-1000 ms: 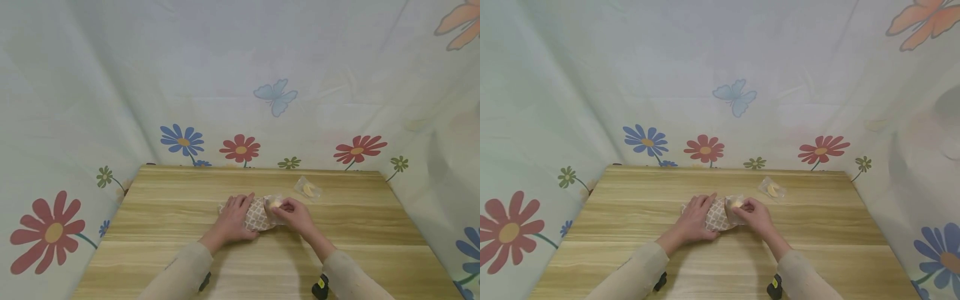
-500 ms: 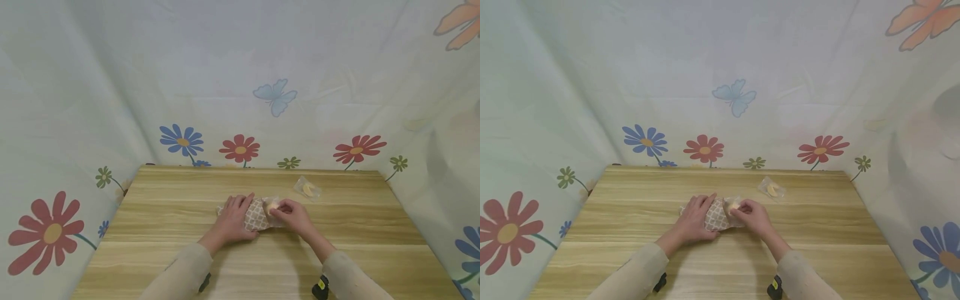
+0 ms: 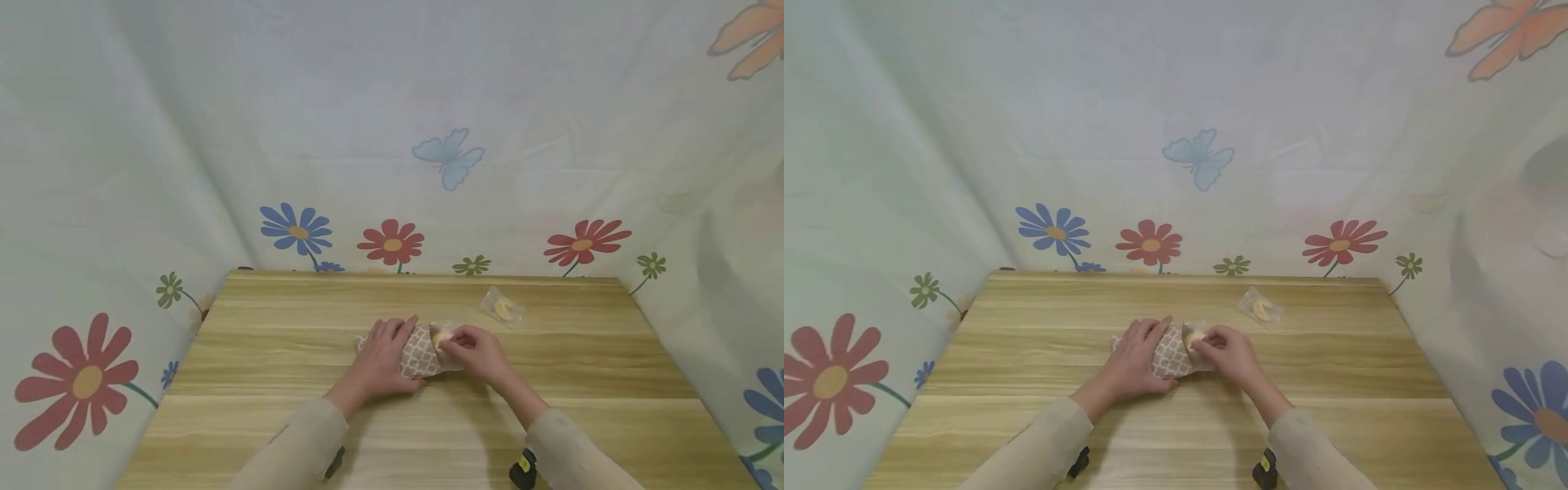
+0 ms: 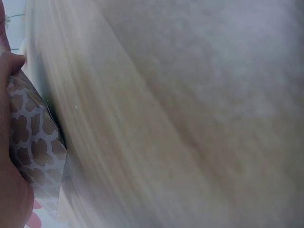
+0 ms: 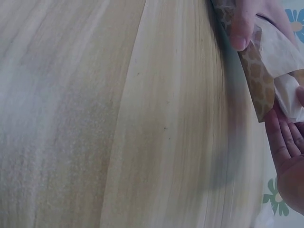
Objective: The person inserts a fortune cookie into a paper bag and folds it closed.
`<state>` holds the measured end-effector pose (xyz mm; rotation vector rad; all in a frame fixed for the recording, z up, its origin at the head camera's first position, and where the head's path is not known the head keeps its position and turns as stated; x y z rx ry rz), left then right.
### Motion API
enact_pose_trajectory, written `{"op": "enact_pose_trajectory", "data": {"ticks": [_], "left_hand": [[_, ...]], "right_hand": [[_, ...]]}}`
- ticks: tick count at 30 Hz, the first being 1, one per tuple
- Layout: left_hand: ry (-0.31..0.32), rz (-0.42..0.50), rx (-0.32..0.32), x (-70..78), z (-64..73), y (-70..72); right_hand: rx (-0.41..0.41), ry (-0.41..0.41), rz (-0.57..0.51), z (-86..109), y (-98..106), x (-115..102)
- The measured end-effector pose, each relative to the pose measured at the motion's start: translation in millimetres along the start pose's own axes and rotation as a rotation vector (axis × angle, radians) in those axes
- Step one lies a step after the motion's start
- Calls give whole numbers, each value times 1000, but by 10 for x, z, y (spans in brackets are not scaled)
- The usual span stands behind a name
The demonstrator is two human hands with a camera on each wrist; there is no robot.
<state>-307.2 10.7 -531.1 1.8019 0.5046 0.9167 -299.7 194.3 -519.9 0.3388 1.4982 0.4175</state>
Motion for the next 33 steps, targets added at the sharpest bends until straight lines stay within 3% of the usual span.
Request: {"op": "enact_pose_trajectory", "data": {"ticks": [15, 24, 33], "left_hand": [[-34, 16, 62, 15, -17, 37], [-8, 88, 93, 24, -6, 116], [-22, 108, 118, 35, -8, 112]], "right_hand": [[-22, 28, 15, 0, 30, -100], [-53, 98, 19, 30, 129, -282], [-83, 101, -14, 23, 180, -303]]}}
Point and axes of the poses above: each hand's wrist, its own z-axis away from the middle knuckle, its own y-axis out of the back of the hand, x = y × z, the point moved 10 cm from there along -z, towards the middle knuckle, and after that the axes turned 2 degrees about -y, right-handed, at the moved point
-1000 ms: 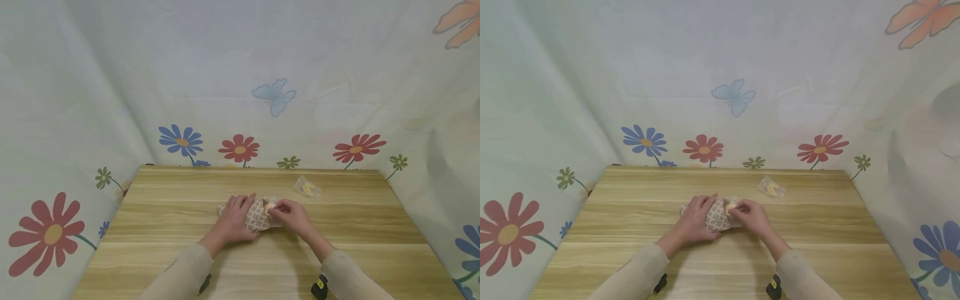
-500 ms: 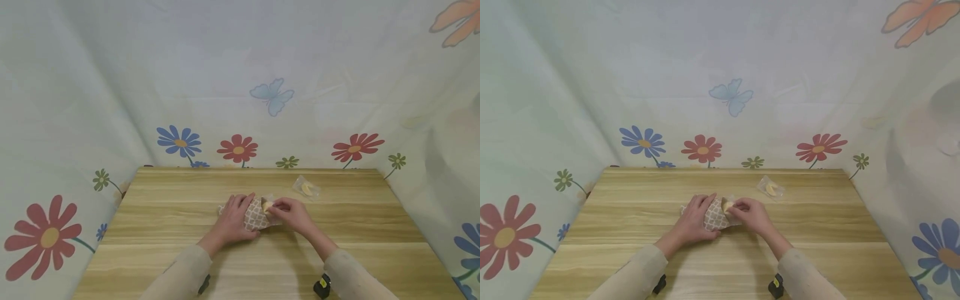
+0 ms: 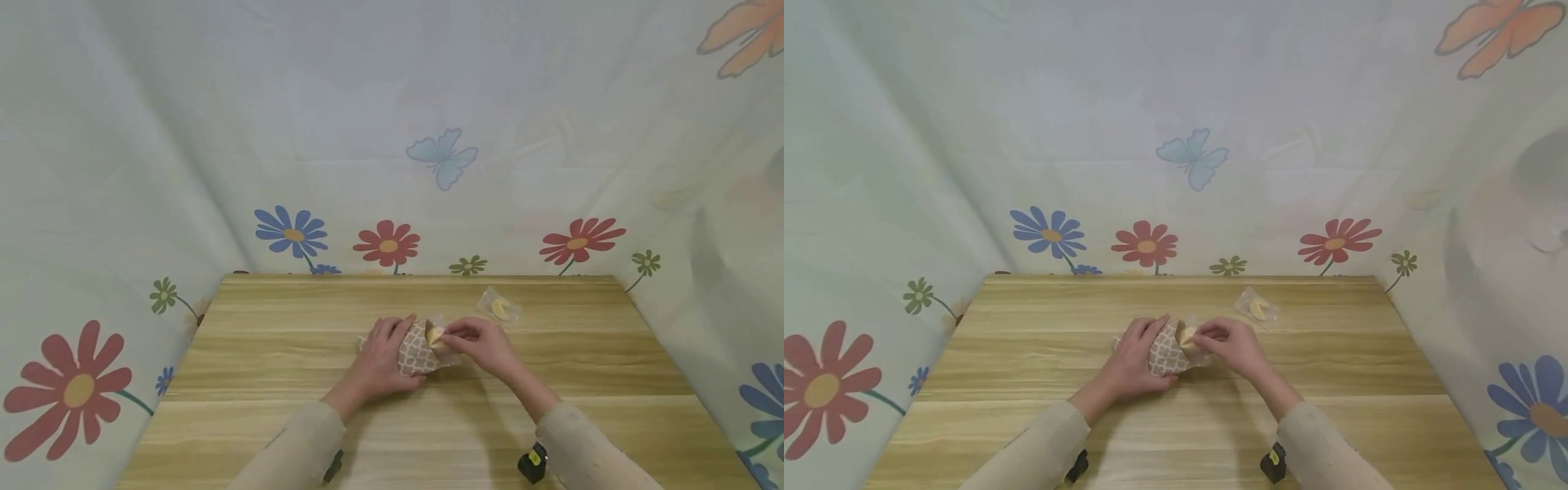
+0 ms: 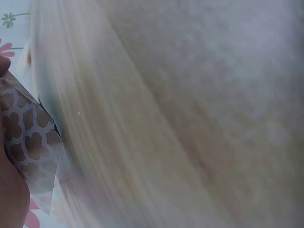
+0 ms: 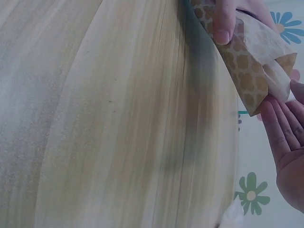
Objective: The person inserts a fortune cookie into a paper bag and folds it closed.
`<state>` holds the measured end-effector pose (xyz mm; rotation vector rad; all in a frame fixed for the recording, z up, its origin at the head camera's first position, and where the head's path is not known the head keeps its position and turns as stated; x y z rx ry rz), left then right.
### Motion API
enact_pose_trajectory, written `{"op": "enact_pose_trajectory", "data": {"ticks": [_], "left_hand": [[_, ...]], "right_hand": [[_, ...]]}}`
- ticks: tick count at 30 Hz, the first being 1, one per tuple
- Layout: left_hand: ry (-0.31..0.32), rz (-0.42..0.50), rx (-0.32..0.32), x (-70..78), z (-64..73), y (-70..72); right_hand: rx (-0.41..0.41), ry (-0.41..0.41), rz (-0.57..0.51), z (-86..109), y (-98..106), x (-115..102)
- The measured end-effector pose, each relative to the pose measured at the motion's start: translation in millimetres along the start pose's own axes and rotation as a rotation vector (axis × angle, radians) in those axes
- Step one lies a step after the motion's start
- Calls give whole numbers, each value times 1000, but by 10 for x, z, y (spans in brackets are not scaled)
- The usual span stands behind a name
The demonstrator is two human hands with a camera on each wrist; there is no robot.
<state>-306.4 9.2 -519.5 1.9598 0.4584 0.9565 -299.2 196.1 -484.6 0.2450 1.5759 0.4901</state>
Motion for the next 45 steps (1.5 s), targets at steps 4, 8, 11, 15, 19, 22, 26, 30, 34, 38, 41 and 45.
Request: {"op": "enact_pose_trajectory", "data": {"ticks": [4, 8, 11, 15, 19, 22, 26, 30, 34, 38, 41, 45], "left_hand": [[-2, 9, 8, -9, -1, -1], [-8, 16, 20, -11, -4, 8], [-7, 20, 32, -15, -3, 17], [-1, 23, 37, -23, -3, 22], [-2, 11, 40, -22, 0, 31], [-5, 9, 48, -20, 3, 41], [-3, 20, 51, -23, 3, 47], [-3, 32, 51, -24, 1, 55], [-4, 44, 53, -19, 3, 69], [-3, 52, 65, 10, 4, 93], [-1, 56, 65, 37, -3, 100], [-6, 56, 60, 65, -11, 96]], "right_hand": [[-30, 23, -6, -11, -37, -40], [-38, 29, -1, -19, -34, -51], [-36, 25, -8, -24, -16, -54], [-49, 45, -5, -28, -27, -91], [-75, 58, 12, -21, -93, -135], [-87, 70, 25, -23, -131, -165], [-60, 85, 40, -36, -87, -189], [-2, 93, 55, -47, 47, -200], [23, 100, 87, -61, 132, -198], [-3, 111, 145, -99, 97, -166], [-27, 117, 171, -124, 48, -133], [-33, 120, 168, -141, 6, -101]]}}
Point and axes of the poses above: each hand's wrist, its own z-axis away from the middle knuckle, its own y-axis out of the back of the hand, x = y × z, the point moved 10 cm from there along -z, towards the middle knuckle, and after that the axes turned 2 degrees about -y, right-handed, at the moved point
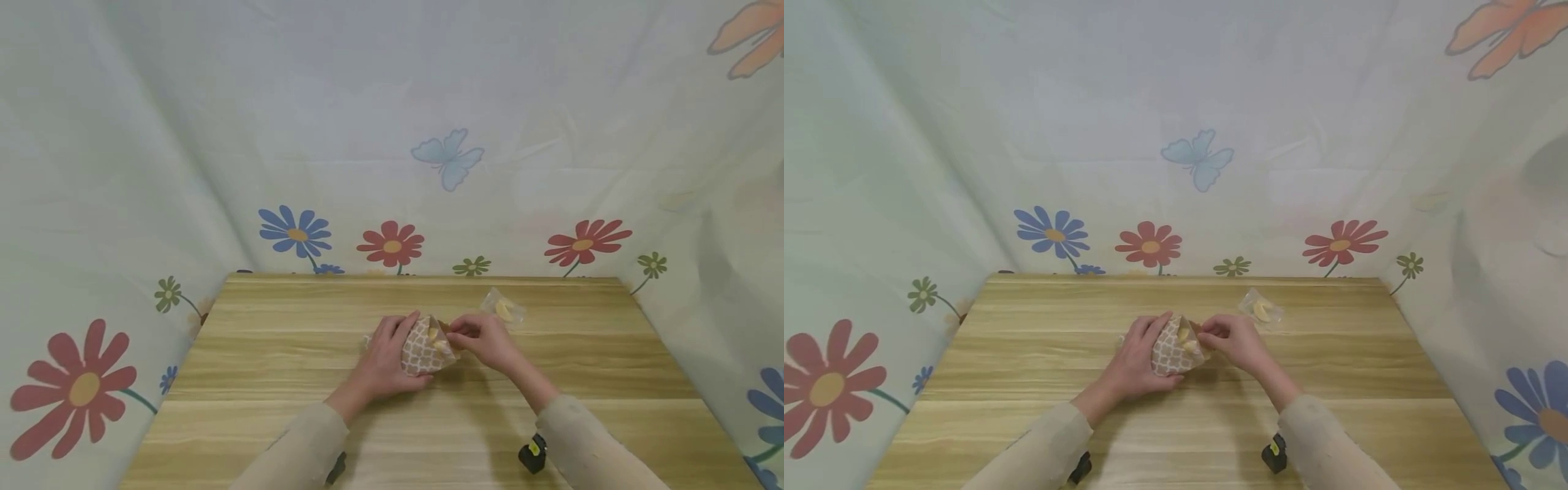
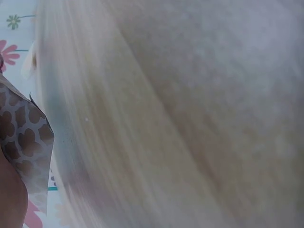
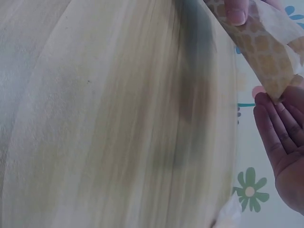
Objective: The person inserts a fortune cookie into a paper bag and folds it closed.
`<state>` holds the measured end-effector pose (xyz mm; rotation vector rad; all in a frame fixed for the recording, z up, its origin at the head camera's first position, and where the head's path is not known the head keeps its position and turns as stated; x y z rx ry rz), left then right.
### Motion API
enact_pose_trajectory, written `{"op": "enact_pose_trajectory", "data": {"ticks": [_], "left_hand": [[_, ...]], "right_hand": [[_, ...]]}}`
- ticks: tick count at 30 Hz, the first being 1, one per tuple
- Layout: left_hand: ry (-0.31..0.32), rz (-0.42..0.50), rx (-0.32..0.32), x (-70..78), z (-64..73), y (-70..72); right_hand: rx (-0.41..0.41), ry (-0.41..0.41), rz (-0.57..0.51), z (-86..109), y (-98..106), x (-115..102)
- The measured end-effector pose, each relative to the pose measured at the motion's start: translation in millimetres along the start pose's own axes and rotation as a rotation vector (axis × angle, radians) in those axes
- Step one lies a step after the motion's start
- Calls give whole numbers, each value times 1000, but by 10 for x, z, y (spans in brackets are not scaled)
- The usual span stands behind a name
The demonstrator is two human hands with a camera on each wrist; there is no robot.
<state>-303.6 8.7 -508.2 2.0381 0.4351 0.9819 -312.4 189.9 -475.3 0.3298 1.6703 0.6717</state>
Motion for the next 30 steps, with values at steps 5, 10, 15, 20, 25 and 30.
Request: {"op": "enact_pose_trajectory", "data": {"ticks": [5, 10, 15, 20, 25, 30], "left_hand": [[-12, 0, -1, 14, -6, -15], [9, -4, -45, -21, -11, -50], [34, 6, -114, -56, -22, -85], [68, 18, -169, -102, -27, -116], [99, 33, -212, -140, -18, -162], [119, 55, -222, -157, -8, -180]], "right_hand": [[-12, -22, -49, -3, -34, 44], [-5, -29, -77, 6, -20, 53], [-10, -43, -104, 14, -1, 67], [-17, -52, -136, 21, -2, 81], [-30, -63, -169, 36, -37, 106], [-51, -73, -208, 77, -39, 143]]}}
Point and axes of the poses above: each hand's wrist, its own z-axis away from the middle knuckle, its own y-axis out of the back of the hand, x = y × z, the point moved 10 cm from there along -z, towards the middle knuckle, and after that the axes turned 2 degrees about -y, right-handed, at the moved point
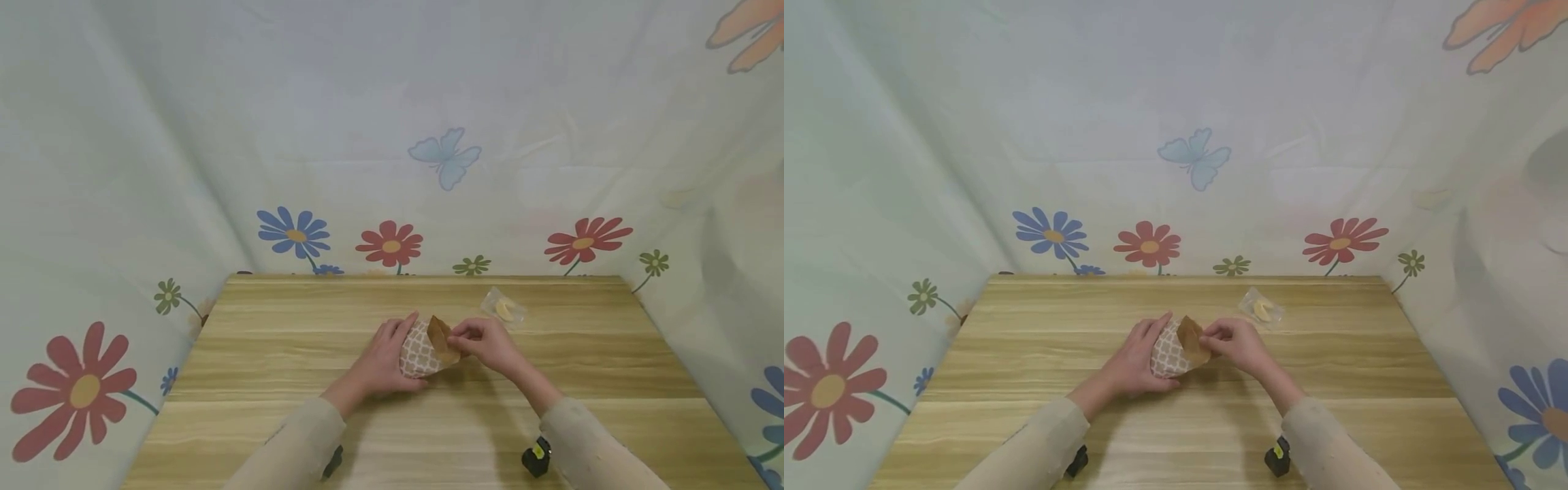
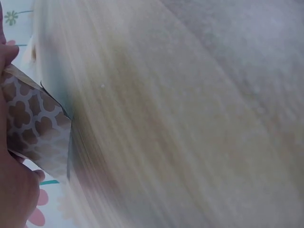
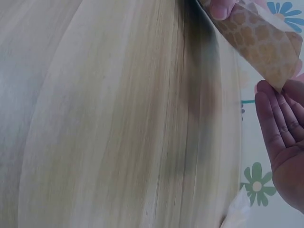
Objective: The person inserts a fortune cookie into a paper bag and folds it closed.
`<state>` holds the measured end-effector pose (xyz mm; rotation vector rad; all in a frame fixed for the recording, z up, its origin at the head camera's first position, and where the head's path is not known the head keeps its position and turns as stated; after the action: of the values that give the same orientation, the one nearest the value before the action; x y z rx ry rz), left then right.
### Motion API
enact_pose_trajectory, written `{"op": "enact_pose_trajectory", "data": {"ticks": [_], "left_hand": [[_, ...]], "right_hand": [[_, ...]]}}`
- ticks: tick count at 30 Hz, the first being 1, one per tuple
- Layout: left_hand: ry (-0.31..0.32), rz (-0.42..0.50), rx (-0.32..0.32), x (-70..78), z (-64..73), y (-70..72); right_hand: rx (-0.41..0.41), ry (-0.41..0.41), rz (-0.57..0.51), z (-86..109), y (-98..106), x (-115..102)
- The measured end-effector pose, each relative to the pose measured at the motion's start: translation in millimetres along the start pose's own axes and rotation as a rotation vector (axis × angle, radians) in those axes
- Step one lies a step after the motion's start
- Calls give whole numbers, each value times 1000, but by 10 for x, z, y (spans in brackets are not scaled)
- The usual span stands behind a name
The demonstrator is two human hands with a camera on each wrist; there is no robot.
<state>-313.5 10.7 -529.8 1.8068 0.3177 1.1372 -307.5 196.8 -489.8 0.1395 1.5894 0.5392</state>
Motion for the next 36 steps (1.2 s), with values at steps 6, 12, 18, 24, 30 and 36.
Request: {"op": "enact_pose_trajectory", "data": {"ticks": [6, 12, 18, 24, 30, 36], "left_hand": [[-18, 19, 23, 6, -1, 34], [-29, 19, 47, -9, 22, 65], [-31, 31, 50, -20, 43, 52], [-51, 13, 62, 7, 66, 48], [-60, -8, 59, -2, 69, 45], [-65, -7, 59, -6, 72, 39]], "right_hand": [[28, -9, 38, 20, 224, 65], [78, -17, 163, -12, 643, 146], [137, -51, 281, -88, 1047, 272], [120, -87, 354, -181, 1236, 406], [96, -115, 392, -261, 1311, 513], [78, -150, 406, -327, 1329, 642]]}}
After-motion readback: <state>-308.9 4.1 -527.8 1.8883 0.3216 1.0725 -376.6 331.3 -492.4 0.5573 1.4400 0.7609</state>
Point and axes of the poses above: each hand's wrist, its own z-axis away from the middle knuckle, its own y-axis out of the back of the hand, x = y × z, the point moved 10 cm from there along -z, towards the middle knuckle, and after that the axes turned 2 degrees about -y, right-handed, at the moved point
